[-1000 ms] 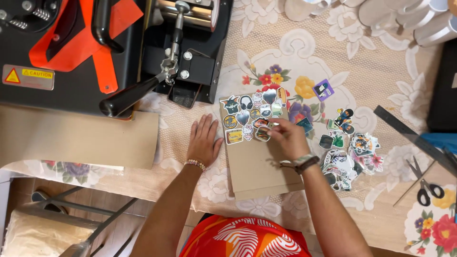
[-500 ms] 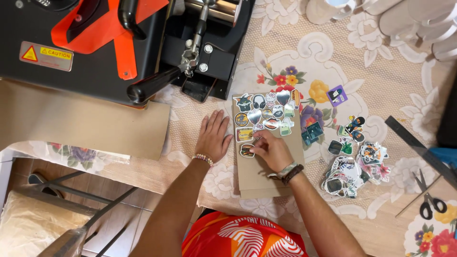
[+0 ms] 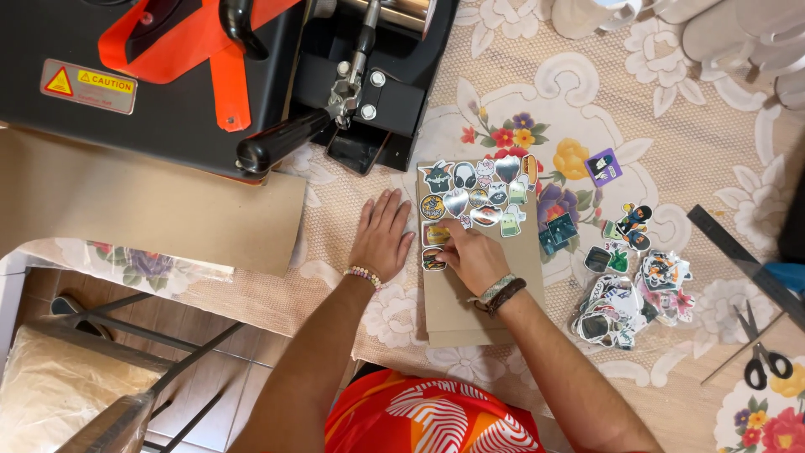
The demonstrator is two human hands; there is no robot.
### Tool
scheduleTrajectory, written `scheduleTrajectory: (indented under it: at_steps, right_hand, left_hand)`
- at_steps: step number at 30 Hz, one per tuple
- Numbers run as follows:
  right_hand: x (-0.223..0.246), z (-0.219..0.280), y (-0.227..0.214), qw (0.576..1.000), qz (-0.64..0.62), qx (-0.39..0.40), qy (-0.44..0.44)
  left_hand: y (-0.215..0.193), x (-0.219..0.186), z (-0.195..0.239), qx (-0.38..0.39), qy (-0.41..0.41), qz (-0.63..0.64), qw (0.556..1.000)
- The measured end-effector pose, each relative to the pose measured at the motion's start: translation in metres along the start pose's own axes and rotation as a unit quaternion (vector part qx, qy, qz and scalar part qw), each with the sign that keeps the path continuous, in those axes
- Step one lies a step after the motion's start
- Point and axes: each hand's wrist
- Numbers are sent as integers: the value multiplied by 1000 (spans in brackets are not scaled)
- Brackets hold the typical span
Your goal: Stick various decorative stickers onto a cardboard sheet
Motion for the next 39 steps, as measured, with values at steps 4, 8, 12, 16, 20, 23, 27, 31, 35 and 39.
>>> scheduleTrajectory:
  at_steps: [4,8,12,16,20,23,27,31,35,39]
  right_hand:
    - [6,1,-4,1000,4,-4,9]
    - [9,2,-7,1000,9,-1,20]
    - [9,1,2,999,40,-8,32]
    - [13,0,5,996,86,-10,28]
    - [18,0,9,988,148,-45,8]
    - [15,0,25,981,175,-80,4]
    - [27,12,2,979,150,-137,1]
    - [-11,39,-15,973,-1,-214,83]
    - [-118,69,-8,872,-64,-332,355]
    - [-210,102,-12,812,-85,-285,503]
  left_hand:
    - [-1,-1,0,-1,0,-4,1000]
    - [-2,-1,0,3,-2,-3,1000]
    - [-1,-1,0,1,-1,-3,1000]
    - [-2,-1,-1,5,2,-7,1000]
    - [1,3,0,-39,31,-4,999]
    - [3,4,-2,-63,61,2,996]
    - [6,8,-2,-71,67,-7,995]
    - [7,6,-2,-79,83,-2,993]
    - [8,7,0,-78,76,3,994]
    - [8,7,0,-79,70,4,994]
Point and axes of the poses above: each hand's wrist, its own z-axis away from the middle knuckle, its own y-axis out of the palm, x = y × z, and after that the axes turned 15 degrees about z, right-handed
